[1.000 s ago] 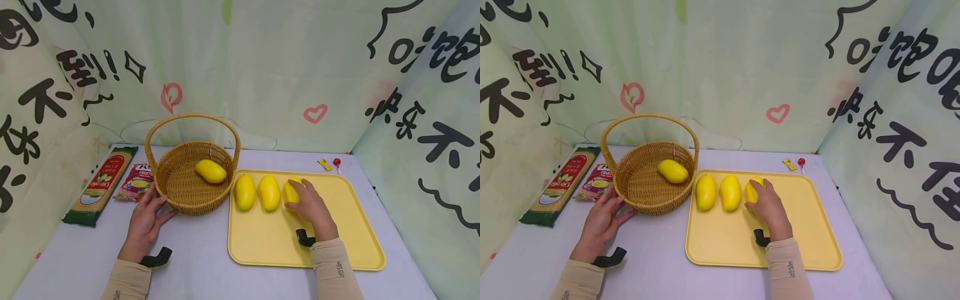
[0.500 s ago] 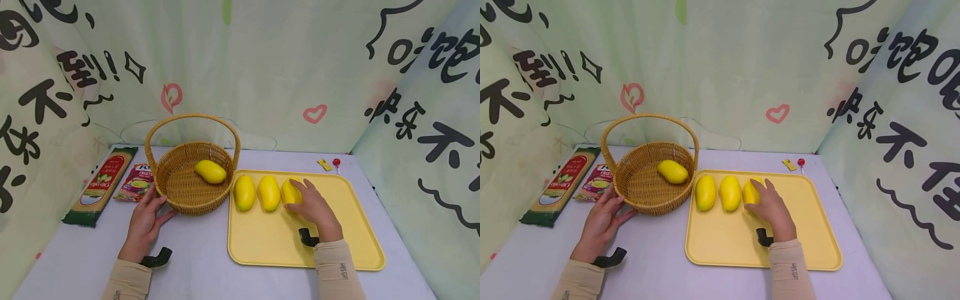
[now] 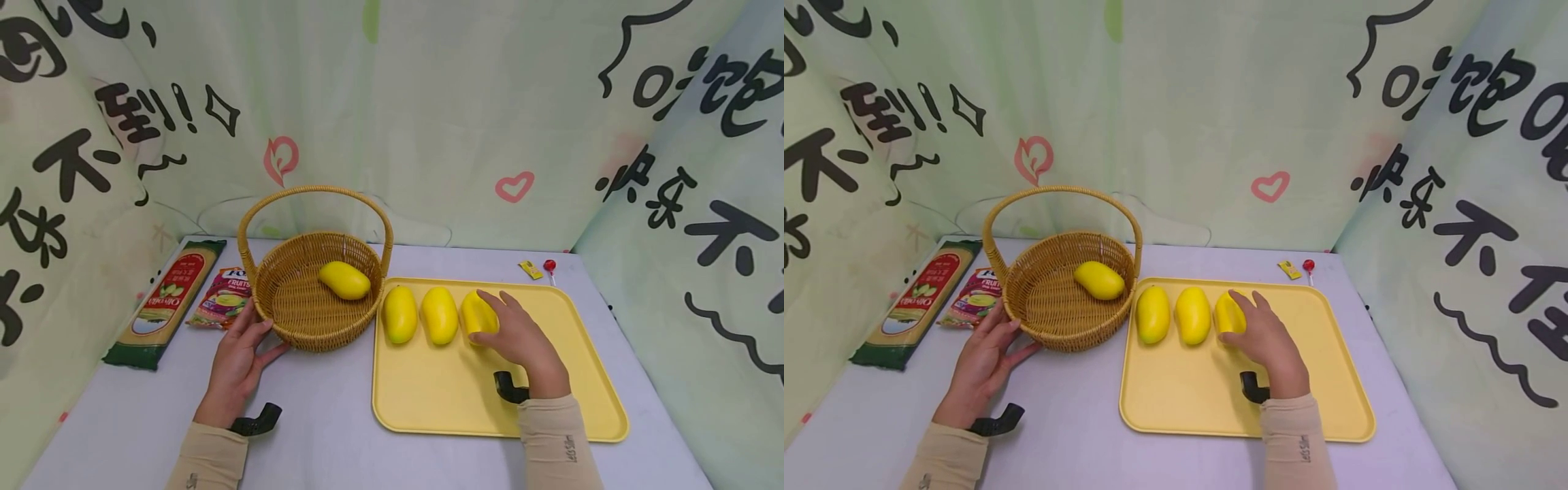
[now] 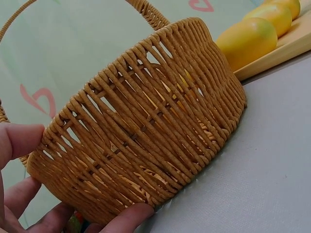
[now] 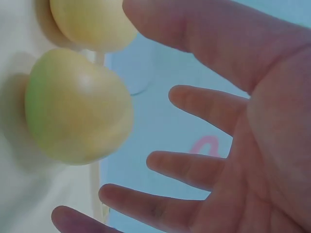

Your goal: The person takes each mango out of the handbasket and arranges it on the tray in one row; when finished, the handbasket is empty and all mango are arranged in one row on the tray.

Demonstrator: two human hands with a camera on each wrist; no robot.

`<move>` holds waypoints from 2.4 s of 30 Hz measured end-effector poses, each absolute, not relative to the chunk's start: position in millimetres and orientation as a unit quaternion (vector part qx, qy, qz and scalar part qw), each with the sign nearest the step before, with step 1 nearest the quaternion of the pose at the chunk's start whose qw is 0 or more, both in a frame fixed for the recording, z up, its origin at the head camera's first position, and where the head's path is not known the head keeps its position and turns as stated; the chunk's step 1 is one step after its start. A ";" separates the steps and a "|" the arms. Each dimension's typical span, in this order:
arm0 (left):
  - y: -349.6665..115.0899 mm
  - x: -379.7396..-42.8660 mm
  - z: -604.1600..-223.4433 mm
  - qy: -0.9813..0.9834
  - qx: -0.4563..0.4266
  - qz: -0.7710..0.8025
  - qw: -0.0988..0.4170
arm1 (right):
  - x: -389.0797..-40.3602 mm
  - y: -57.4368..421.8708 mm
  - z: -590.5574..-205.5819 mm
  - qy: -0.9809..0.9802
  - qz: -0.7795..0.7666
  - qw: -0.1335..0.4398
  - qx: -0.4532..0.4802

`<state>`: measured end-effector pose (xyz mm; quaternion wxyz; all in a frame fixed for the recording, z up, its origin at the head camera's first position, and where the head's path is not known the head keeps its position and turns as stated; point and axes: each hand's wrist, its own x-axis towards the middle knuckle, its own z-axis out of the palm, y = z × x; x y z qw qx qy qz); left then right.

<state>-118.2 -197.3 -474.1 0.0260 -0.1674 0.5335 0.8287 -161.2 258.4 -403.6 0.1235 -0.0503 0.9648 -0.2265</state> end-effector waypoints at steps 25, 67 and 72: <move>-197.1 -118.7 -474.4 0.535 -0.170 0.828 0.024 | -128.3 245.6 -354.0 0.949 -0.292 0.085 -0.086; -196.0 -121.9 -476.0 0.530 -0.185 0.827 0.020 | -166.5 97.0 -373.6 0.882 -0.372 0.026 -0.288; -195.6 -121.9 -474.4 0.532 -0.188 0.825 0.020 | -183.9 80.7 -371.4 0.909 -0.298 0.040 -0.288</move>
